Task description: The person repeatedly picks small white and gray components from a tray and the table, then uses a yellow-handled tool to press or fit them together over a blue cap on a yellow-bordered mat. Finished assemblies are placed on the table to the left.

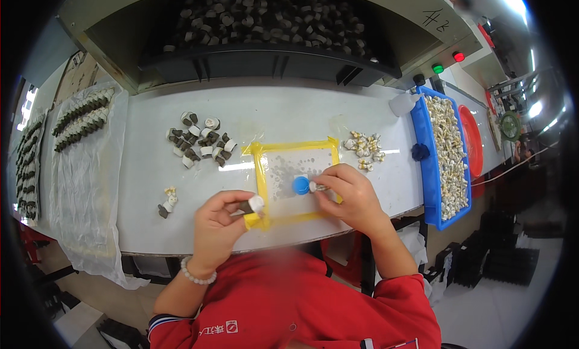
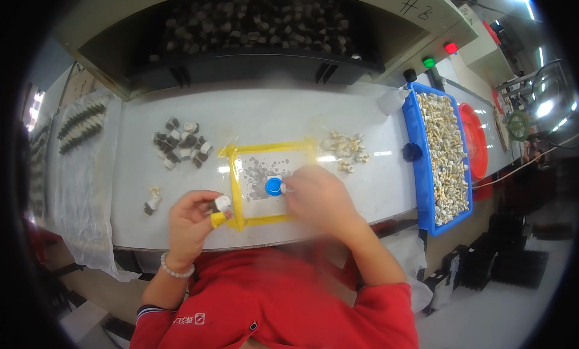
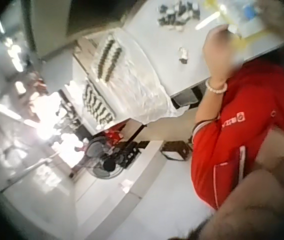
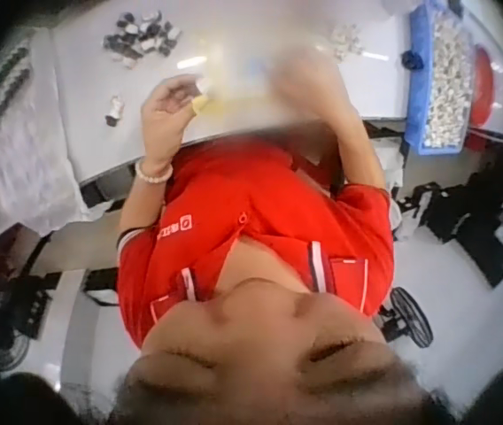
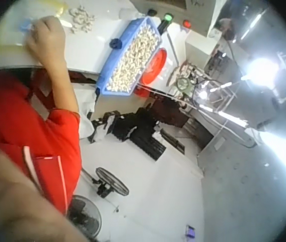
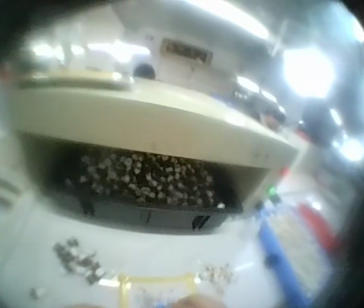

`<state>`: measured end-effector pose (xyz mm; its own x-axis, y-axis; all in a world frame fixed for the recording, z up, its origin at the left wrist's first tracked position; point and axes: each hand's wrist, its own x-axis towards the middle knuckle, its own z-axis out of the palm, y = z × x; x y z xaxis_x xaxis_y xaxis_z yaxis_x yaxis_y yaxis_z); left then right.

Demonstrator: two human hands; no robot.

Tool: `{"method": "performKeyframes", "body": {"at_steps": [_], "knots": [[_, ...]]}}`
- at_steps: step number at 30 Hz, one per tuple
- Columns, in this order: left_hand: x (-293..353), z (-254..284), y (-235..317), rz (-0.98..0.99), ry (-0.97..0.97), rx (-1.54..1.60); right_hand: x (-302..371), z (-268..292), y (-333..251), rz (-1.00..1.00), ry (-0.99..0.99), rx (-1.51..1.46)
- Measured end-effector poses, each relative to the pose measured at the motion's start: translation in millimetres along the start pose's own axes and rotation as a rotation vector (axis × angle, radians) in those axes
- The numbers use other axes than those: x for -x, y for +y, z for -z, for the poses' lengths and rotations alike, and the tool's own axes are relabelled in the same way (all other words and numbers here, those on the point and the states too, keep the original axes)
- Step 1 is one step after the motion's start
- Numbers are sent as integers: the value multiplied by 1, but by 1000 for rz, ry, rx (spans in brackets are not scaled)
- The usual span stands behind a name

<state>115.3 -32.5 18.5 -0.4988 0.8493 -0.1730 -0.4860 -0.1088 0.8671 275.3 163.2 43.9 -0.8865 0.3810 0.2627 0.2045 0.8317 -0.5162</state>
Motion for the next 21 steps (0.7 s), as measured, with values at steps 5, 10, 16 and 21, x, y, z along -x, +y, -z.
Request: {"method": "performKeyframes", "body": {"at_steps": [5,10,16,21], "knots": [[4,-8,-21,80,-17,39,-12,-5,-1,130,-77,74],[2,-13,-29,63,-11,51,-15,-9,-1,171,-105,122],[-1,-17,-31,103,12,103,-14,-5,-7,92,-35,38],[-1,-16,-31,93,-13,101,-14,-5,-9,70,-20,13]]}}
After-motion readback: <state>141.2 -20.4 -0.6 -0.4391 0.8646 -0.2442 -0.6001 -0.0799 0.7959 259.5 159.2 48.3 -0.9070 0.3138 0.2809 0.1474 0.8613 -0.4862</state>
